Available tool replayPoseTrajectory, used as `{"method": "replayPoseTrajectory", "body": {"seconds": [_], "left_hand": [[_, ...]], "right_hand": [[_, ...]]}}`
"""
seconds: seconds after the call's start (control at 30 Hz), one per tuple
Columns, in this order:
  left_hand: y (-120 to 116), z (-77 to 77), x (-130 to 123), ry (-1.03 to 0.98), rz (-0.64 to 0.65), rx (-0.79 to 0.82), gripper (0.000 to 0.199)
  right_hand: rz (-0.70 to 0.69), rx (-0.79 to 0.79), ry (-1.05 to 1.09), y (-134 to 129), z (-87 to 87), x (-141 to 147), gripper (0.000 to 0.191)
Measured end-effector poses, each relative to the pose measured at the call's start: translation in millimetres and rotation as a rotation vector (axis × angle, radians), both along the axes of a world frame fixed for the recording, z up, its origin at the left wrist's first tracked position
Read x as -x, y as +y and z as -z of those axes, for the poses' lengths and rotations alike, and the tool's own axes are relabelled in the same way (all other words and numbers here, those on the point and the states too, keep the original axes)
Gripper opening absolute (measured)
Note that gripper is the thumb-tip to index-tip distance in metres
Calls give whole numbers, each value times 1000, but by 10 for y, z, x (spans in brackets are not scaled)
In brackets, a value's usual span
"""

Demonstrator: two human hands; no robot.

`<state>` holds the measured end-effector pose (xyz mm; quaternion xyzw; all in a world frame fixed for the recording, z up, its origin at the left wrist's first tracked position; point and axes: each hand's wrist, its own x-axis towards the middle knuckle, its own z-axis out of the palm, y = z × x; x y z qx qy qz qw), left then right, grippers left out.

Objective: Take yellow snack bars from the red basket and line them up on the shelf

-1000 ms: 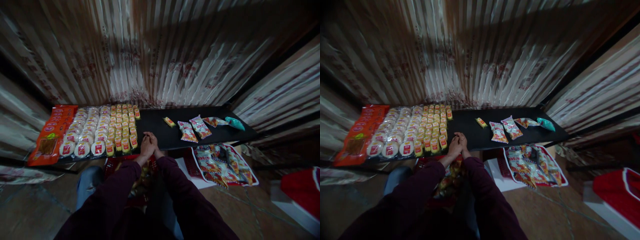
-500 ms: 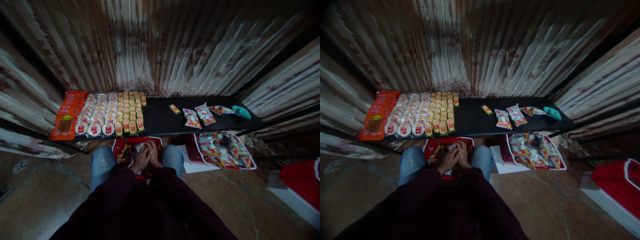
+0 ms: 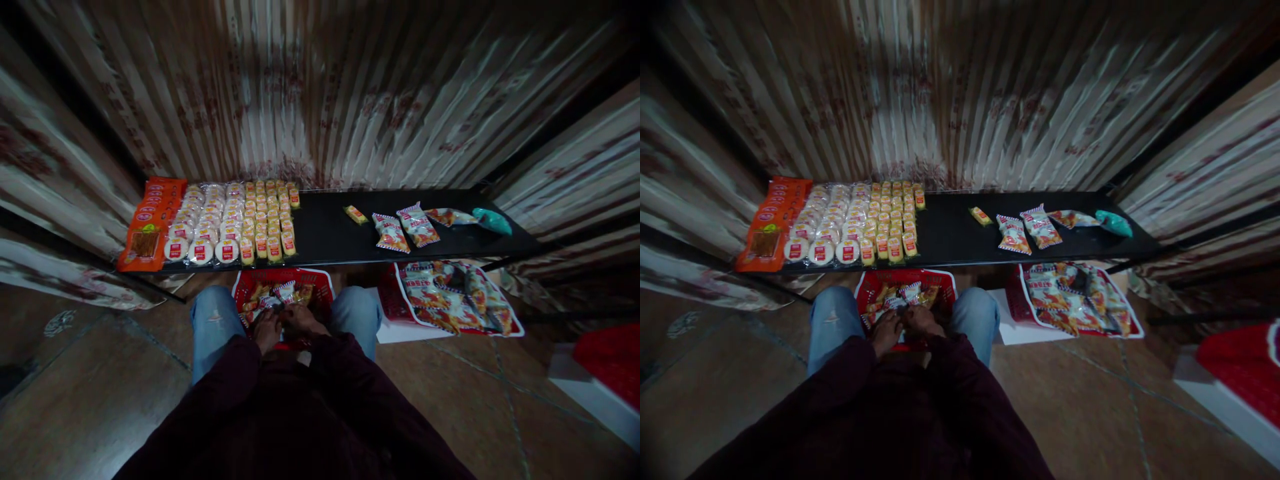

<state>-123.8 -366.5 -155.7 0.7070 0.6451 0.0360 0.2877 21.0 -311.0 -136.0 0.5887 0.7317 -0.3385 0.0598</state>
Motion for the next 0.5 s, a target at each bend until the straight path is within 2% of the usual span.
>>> {"method": "replayPoseTrajectory", "body": {"seconds": [0.1, 0.27, 0.37, 0.5], "left_hand": [[-46, 4, -69, -21, 111, 50, 45], [0, 42, -69, -6, 86, 170, 58], [76, -13, -88, -12, 81, 239, 54], [166, -127, -231, -9, 22, 313, 51]], "right_hand": [[-54, 29, -52, -14, -9, 30, 28], [-140, 5, -45, -27, 38, 68, 32], [-135, 33, 77, -3, 100, 5, 30], [-87, 94, 369, 56, 233, -268, 26]]}}
